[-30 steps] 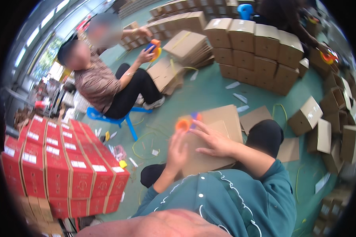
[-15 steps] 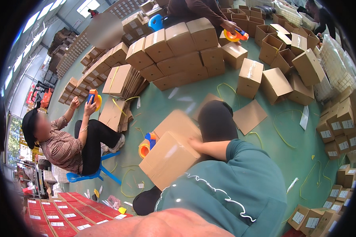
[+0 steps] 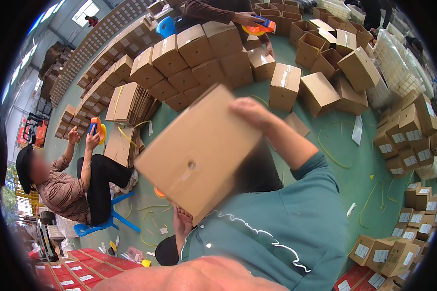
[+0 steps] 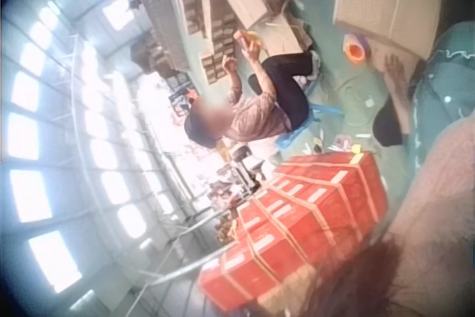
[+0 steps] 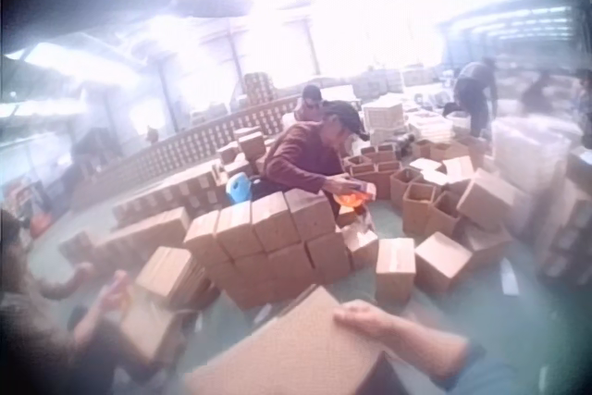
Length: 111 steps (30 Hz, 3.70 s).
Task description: The person assembles flat cardboard boxes by folding flaps and securing them with a tape dispenser. They repeatedly pick up flat sheets, fold them into box shapes, and apply tape to seal the seams.
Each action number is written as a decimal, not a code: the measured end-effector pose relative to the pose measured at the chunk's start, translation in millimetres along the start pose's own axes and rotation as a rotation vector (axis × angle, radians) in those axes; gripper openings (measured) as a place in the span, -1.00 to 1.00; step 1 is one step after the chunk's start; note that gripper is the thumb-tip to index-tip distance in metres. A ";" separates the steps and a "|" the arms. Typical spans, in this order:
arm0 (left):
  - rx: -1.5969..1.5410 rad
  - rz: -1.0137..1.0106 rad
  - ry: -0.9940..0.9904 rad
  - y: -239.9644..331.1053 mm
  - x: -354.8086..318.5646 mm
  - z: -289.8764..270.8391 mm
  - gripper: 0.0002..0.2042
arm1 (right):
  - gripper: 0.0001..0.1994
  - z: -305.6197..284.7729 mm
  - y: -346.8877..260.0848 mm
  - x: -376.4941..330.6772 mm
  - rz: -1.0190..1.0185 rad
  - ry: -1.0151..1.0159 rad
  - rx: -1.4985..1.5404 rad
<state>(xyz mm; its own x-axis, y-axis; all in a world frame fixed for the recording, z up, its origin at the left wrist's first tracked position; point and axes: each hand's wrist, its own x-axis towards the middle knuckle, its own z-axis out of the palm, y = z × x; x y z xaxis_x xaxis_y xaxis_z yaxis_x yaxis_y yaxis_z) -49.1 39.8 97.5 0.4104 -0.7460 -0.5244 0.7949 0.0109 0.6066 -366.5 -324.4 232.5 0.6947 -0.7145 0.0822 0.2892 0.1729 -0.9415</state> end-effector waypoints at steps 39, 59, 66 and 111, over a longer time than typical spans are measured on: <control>1.857 0.320 0.506 10.2 107.0 -27.4 -0.59 | -0.60 55.6 280.6 87.6 0.595 0.269 -0.516; 1.374 0.363 0.867 33.5 108.5 -47.9 -0.46 | -0.75 62.8 96.8 42.9 -0.147 0.275 0.023; 1.676 0.327 0.682 32.7 136.8 -28.8 -0.59 | -0.69 66.8 121.1 -48.0 -0.076 0.074 -0.522; 0.945 0.717 0.048 115.2 109.3 212.2 -0.15 | -0.20 154.7 69.9 10.2 0.252 -0.309 -0.404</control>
<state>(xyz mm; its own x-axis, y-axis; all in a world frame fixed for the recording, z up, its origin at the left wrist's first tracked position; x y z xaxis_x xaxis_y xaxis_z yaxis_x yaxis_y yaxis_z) -7.5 -181.9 236.9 0.6597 -0.7441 0.1055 -0.2604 -0.0946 0.9609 -237.3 -214.7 218.1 0.8876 -0.4428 -0.1269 -0.1434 -0.0039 -0.9897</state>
